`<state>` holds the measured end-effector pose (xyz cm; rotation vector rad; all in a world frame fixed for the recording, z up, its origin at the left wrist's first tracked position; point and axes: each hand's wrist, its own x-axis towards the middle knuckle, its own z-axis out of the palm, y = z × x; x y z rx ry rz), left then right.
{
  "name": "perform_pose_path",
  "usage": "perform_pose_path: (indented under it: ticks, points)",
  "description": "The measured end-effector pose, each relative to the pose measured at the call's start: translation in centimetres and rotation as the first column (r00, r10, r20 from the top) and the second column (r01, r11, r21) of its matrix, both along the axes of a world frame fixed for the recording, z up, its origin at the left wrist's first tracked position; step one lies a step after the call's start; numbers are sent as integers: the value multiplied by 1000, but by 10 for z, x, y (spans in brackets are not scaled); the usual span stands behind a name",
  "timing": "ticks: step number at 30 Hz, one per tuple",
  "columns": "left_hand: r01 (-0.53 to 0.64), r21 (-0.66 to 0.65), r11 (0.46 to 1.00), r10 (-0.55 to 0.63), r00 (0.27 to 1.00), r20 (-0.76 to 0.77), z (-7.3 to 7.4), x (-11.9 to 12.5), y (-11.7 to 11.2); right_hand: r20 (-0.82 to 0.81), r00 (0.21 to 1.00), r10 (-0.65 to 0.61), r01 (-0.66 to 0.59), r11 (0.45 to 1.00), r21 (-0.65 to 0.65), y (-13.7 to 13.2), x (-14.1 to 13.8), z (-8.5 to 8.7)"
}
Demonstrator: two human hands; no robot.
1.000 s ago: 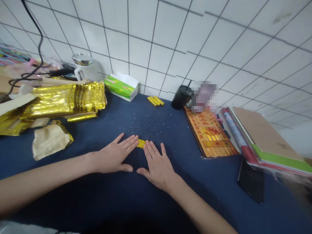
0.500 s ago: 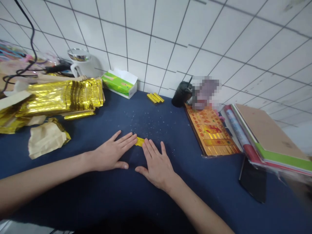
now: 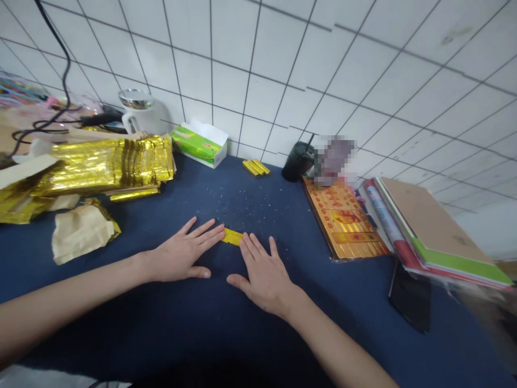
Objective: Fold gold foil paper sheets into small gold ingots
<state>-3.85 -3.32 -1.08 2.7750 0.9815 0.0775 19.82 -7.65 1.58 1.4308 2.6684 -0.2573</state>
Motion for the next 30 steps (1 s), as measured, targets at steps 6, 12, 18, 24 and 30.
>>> perform_pose_path:
  ticks: [6, 12, 18, 24, 30]
  points:
    - [-10, 10, 1000, 9, 999, 34, -3, 1, -2, -73, 997, -5, 8, 999, 35, 15, -45, -3]
    - [-17, -1, 1000, 17, 999, 34, -2, 2, -3, -41, 999, 26, -25, 999, 42, 8, -17, -20]
    - [-13, 1, 1000, 13, 1000, 17, 0, -1, -1, -17, 1000, 19, -17, 997, 70, -1, 2, -19]
    - [-19, 44, 999, 20, 1000, -21, 16, 23, -7, -11, 1000, 12, -11, 996, 86, -1, -5, -18]
    - [81, 63, 995, -86, 994, 66, 8, 61, -7, 22, 999, 33, -35, 998, 56, -2, -5, -18]
